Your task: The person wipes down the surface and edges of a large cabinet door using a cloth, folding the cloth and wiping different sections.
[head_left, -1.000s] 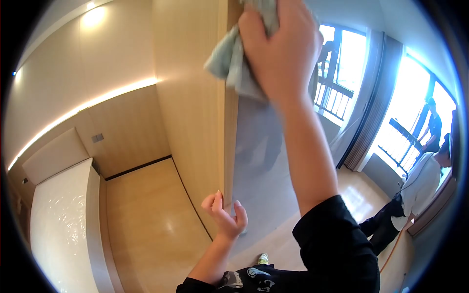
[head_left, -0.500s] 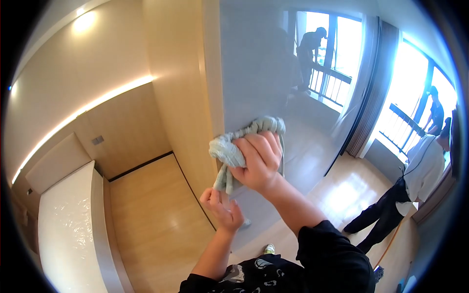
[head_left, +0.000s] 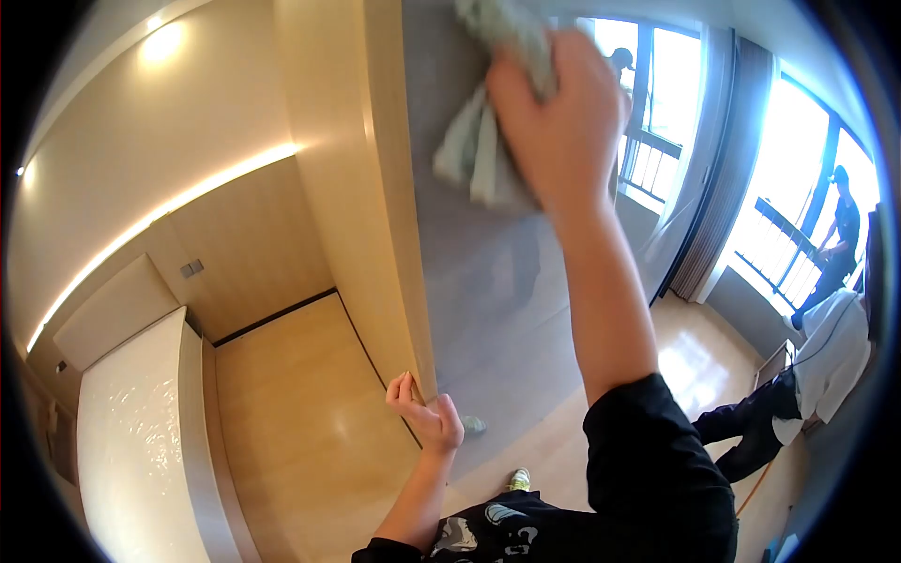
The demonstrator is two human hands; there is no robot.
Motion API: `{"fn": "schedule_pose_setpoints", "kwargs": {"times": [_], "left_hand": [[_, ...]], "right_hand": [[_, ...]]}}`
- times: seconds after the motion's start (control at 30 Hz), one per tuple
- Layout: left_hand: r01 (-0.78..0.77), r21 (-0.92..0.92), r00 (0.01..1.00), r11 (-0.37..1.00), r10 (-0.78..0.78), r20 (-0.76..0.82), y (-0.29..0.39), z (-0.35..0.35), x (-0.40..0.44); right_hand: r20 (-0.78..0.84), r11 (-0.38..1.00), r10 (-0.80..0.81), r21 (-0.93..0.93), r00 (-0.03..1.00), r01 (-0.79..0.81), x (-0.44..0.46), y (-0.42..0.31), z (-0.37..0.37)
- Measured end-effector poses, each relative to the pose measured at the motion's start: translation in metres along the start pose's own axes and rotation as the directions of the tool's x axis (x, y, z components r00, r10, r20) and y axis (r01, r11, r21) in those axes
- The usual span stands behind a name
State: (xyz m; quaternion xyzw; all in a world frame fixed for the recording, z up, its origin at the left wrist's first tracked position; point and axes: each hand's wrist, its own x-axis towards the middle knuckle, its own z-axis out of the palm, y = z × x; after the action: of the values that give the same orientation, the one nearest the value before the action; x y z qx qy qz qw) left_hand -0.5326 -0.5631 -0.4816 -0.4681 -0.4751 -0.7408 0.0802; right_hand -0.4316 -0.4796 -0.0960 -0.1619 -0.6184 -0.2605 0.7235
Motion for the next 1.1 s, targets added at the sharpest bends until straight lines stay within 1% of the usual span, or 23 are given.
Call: {"fn": "schedule_pose_setpoints", "kwargs": {"times": [0.07, 0.13, 0.17, 0.2, 0.27, 0.3, 0.33, 0.4, 0.5, 0.6, 0.7, 0.73, 0.83, 0.87, 0.93, 1.0, 1.07, 1.1], "left_hand": [[-0.003, 0.053, 1.000, 0.999, 0.003, 0.009, 0.004, 0.003, 0.002], [-0.003, 0.108, 1.000, 0.994, 0.000, 0.021, 0.004, 0.004, 0.000], [-0.001, 0.105, 1.000, 0.994, 0.000, 0.006, 0.006, 0.008, 0.001], [0.004, 0.108, 1.000, 0.994, -0.004, -0.005, 0.008, 0.003, 0.002], [-0.013, 0.132, 1.000, 0.991, 0.014, -0.008, 0.007, 0.001, 0.002], [-0.031, 0.151, 0.999, 0.988, 0.032, -0.004, 0.003, -0.009, 0.001], [-0.049, 0.166, 0.999, 0.985, 0.049, 0.001, 0.000, -0.012, -0.001], [-0.068, 0.164, 0.998, 0.984, 0.070, -0.004, -0.003, -0.012, -0.004], [-0.076, 0.180, 0.997, 0.981, 0.079, -0.011, 0.001, -0.013, -0.004], [-0.068, 0.222, 0.998, 0.973, 0.067, 0.015, 0.001, -0.018, -0.007], [-0.107, 0.258, 0.994, 0.960, 0.102, 0.032, -0.005, -0.022, -0.008], [-0.123, 0.266, 0.992, 0.956, 0.115, 0.044, -0.008, -0.025, -0.010], [-0.162, 0.281, 0.986, 0.946, 0.165, 0.016, -0.016, -0.028, -0.014], [-0.161, 0.283, 0.986, 0.945, 0.163, 0.015, -0.016, -0.026, -0.014], [-0.154, 0.284, 0.987, 0.946, 0.157, 0.013, -0.014, -0.024, -0.016], [-0.156, 0.303, 0.988, 0.940, 0.155, 0.027, -0.013, -0.023, -0.015], [-0.147, 0.309, 0.989, 0.940, 0.144, 0.031, -0.011, -0.024, -0.017], [-0.142, 0.301, 0.990, 0.943, 0.141, 0.024, -0.010, -0.023, -0.016]], "right_hand": [[0.086, 0.990, -0.111, 0.097, 0.990, 0.103, -0.039, -0.007, -0.016], [0.123, 0.974, -0.182, 0.158, 0.976, 0.162, -0.055, -0.012, -0.024], [0.140, 0.962, -0.221, 0.192, 0.965, 0.193, -0.056, -0.010, -0.024], [0.121, 0.957, -0.253, 0.175, 0.960, 0.230, -0.048, -0.011, -0.022], [-0.044, 0.964, -0.237, 0.113, 0.971, 0.240, -0.020, 0.006, -0.002], [-0.128, 0.968, -0.228, 0.077, 0.965, 0.239, -0.011, 0.003, 0.007], [-0.140, 0.974, -0.198, 0.085, 0.970, 0.211, -0.003, 0.001, 0.012], [-0.160, 0.981, -0.145, 0.104, 0.977, 0.162, 0.009, -0.001, 0.017], [-0.081, 0.990, -0.096, 0.095, 0.992, 0.103, -0.014, -0.012, 0.004], [-0.063, 0.976, -0.142, 0.160, 0.988, 0.150, -0.048, -0.025, -0.003], [-0.088, 0.963, -0.254, 0.073, 0.963, 0.261, -0.022, -0.011, -0.003], [-0.099, 0.966, -0.255, -0.063, 0.962, 0.250, -0.004, -0.007, 0.002], [-0.096, 0.990, -0.047, 0.127, 0.994, 0.059, 0.021, -0.020, 0.005], [-0.099, 0.986, -0.008, 0.164, 0.995, 0.024, 0.013, -0.016, 0.006], [-0.072, 0.990, -0.135, 0.036, 0.988, 0.137, -0.025, -0.010, 0.003], [-0.077, 0.963, -0.172, 0.195, 0.982, 0.185, -0.079, -0.021, -0.007], [0.045, 0.931, -0.295, 0.236, 0.954, 0.277, -0.120, -0.030, -0.029], [0.047, 0.918, -0.348, 0.222, 0.936, 0.329, -0.123, -0.023, -0.030]]}}
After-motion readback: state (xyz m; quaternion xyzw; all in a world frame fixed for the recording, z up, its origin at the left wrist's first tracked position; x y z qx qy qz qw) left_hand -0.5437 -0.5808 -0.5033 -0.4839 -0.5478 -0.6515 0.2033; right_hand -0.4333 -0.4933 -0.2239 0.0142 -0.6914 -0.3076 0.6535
